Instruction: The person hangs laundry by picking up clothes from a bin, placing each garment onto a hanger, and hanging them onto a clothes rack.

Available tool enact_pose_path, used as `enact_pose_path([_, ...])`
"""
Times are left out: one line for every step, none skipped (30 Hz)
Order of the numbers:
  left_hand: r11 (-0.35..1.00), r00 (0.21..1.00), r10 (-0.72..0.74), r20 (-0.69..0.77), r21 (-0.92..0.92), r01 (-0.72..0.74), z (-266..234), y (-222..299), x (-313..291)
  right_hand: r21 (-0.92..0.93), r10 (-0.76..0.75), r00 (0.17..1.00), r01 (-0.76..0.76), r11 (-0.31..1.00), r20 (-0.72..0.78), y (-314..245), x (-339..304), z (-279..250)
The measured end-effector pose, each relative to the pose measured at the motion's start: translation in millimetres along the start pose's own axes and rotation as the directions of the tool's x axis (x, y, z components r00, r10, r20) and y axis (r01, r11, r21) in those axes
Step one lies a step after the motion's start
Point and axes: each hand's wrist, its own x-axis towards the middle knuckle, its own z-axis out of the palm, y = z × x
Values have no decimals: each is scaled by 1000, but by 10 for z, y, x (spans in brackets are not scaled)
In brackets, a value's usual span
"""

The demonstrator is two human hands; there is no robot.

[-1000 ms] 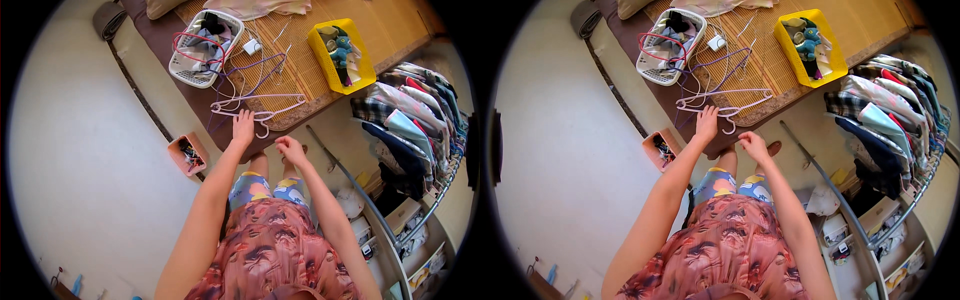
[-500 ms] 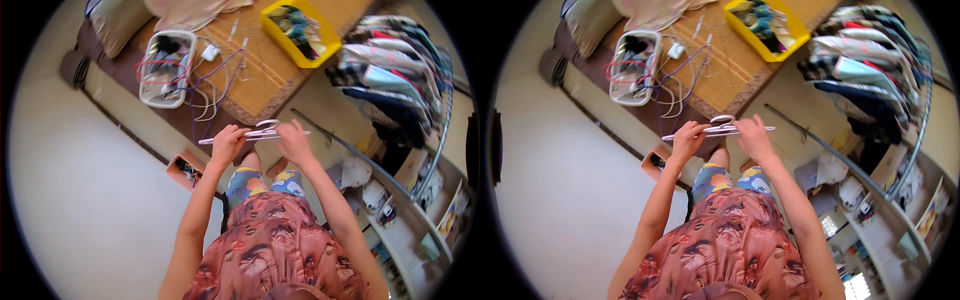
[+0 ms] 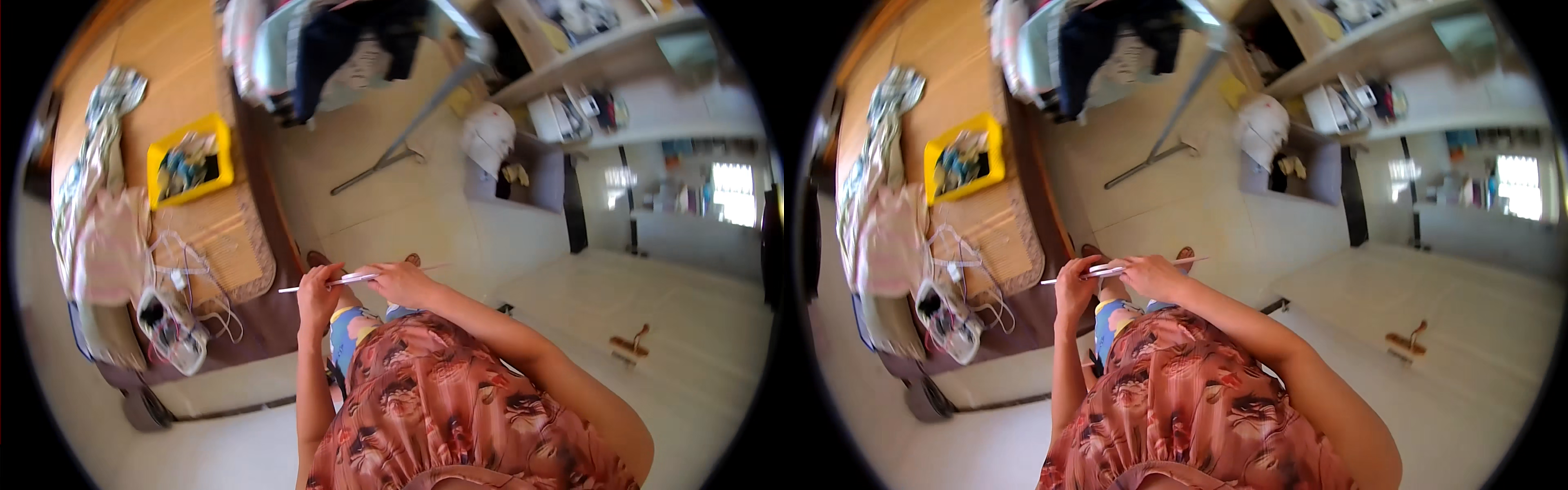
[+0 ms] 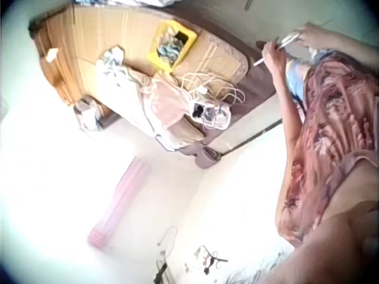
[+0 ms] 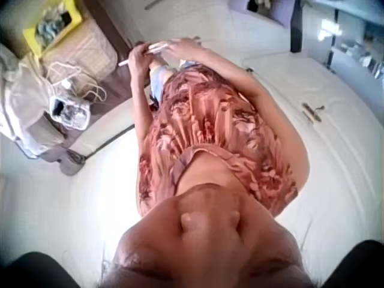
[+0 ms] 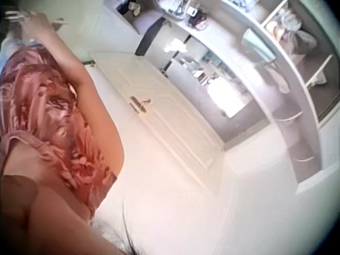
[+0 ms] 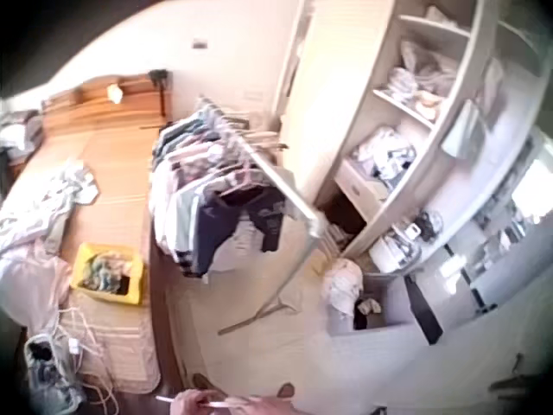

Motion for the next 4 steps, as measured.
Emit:
enact_pose_path([992,993,113,29,50,-115,196,110,56,15,39,999,-38,999,-34,149,-224,-41])
enact_pose_path([991,990,118,75,48,-121,370,284,89,33,76,995,-74,997,-63,274,-442,-103])
enact_pose_path([986,979,161,127,25,-166,562,442,122,38,113,991,-111,993,-69,405,-668,-171])
enact_pose_path([980,964,197,176,4,-201,755,570,139,48,146,987,-143,989,-68,502,-895,-251])
